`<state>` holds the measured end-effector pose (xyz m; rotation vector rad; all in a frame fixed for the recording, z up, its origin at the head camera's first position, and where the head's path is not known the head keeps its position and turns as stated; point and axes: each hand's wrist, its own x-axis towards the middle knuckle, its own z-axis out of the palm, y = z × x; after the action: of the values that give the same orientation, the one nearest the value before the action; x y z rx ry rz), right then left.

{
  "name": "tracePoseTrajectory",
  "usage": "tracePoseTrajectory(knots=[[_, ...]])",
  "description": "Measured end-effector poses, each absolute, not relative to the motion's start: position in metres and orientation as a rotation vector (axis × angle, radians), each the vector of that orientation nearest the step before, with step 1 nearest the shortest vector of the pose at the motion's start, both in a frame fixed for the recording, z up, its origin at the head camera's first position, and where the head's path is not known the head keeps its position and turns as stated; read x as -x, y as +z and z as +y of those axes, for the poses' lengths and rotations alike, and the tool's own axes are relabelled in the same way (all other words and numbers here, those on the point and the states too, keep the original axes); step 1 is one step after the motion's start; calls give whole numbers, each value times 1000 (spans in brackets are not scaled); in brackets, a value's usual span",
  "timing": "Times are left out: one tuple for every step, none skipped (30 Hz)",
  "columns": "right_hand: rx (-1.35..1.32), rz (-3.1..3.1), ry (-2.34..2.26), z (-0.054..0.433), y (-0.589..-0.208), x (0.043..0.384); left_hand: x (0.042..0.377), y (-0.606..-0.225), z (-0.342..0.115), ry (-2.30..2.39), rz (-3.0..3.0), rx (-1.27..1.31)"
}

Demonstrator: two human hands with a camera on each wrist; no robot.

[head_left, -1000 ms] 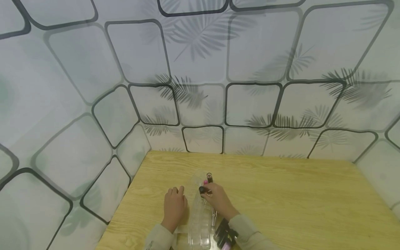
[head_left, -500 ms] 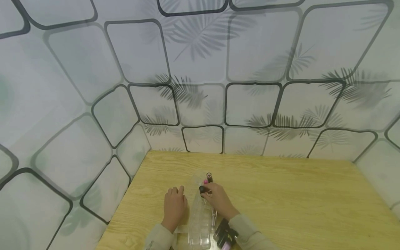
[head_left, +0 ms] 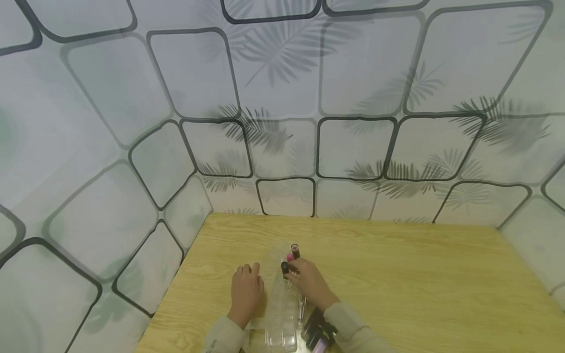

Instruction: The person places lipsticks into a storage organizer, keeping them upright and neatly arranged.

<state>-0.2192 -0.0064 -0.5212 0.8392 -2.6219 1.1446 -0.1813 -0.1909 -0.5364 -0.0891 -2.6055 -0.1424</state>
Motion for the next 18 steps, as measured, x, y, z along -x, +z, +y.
tracePoseTrajectory(knots=[[-842,-2629,1132,-6,-521,219,181,-537,-191,-142,-2607,90],[-847,-2634,1119,-5,-522,220,181,-536,-191,-146,-2607,92],[-848,-2636,1103,-4,-522,220,181,-536,-191,-147,-2609,92],[-849,-2641,1079,-3,-522,220,181,-536,-191,-151,-2611,93],[-849,-2646,1052,-2,-523,220,181,-537,-191,-154,-2614,93],[-848,-2646,1030,-1,-523,220,181,-537,-191,-157,-2616,92],[-848,-2644,1016,0,-523,219,181,-537,-191,-162,-2618,92],[-847,-2644,998,1,-523,219,182,-537,-191,-165,-2621,89],[-846,-2644,978,2,-523,219,182,-537,-191,-167,-2626,87],[-850,-2642,965,3,-523,218,182,-537,-191,-167,-2631,85],[-849,-2642,965,4,-523,218,182,-537,-191,-168,-2635,83],[-853,-2639,963,5,-522,217,182,-537,-191,-173,-2634,83],[-850,-2644,961,6,-521,217,181,-536,-190,-176,-2634,82],[-847,-2650,960,7,-521,217,181,-536,-190,-179,-2633,82],[-842,-2655,960,8,-520,216,181,-535,-190,-182,-2629,81],[-843,-2656,963,9,-519,216,181,-535,-190,-184,-2626,80],[-838,-2659,973,10,-518,216,181,-534,-190,-188,-2623,79],[-838,-2659,967,11,-518,216,181,-534,-190,-192,-2620,78]])
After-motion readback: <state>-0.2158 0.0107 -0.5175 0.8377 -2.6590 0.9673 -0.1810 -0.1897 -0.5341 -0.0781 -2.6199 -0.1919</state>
